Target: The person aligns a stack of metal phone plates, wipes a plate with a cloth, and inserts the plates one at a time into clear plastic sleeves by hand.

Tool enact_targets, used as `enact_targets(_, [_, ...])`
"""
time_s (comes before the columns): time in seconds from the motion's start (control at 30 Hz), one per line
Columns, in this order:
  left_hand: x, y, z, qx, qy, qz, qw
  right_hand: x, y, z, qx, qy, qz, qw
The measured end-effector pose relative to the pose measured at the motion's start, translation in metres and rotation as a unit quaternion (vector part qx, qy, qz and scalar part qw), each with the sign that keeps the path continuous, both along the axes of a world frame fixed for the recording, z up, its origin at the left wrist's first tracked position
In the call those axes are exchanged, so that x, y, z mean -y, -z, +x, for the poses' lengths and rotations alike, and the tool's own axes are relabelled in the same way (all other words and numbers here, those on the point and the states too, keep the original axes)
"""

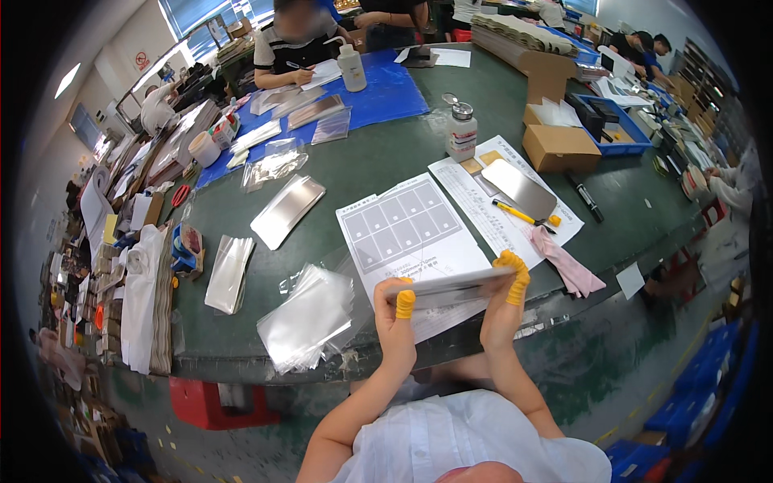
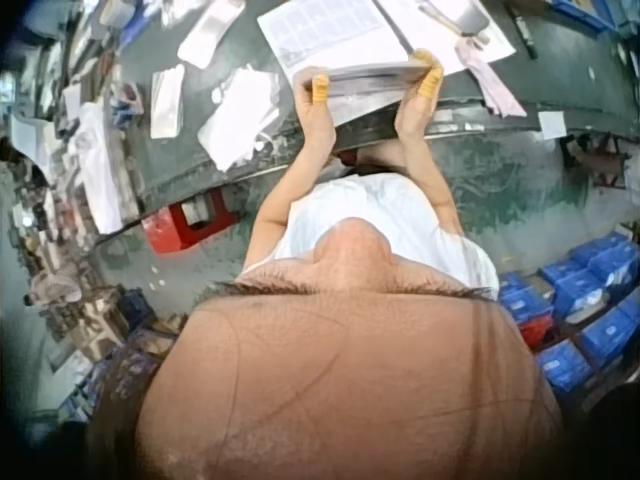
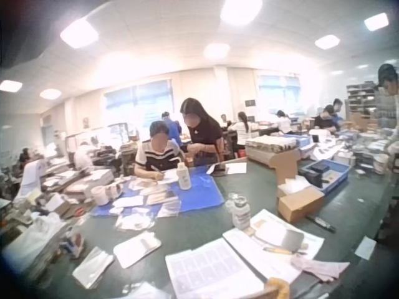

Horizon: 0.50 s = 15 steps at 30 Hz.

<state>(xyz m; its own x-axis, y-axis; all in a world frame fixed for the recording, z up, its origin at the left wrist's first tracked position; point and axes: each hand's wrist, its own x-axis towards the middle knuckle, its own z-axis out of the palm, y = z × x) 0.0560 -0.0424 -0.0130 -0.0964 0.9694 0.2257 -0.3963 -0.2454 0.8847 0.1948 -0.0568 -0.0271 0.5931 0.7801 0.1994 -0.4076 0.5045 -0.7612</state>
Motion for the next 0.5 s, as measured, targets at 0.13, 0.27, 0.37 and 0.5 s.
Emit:
enact_targets(0.13, [-0.003,0.001,-0.003,-0.004,0.011,-0.051,0.999,0.01,0.004,0.012,0.029,-0.017,0.001,0.999])
enact_targets(0.27, [-0.004,0.001,-0.004,-0.011,0.009,-0.062,0.998,0.018,0.005,0.015,0.205,0.091,-0.026,0.974])
enact_targets(0.37, [-0.005,0.004,-0.006,0.01,0.006,-0.067,0.998,0.019,-0.009,0.02,0.371,0.169,-0.078,0.91])
enact_targets(0.5, [-0.004,0.0,-0.004,0.03,0.015,-0.074,0.997,0.009,-0.024,0.028,0.314,0.112,-0.084,0.939])
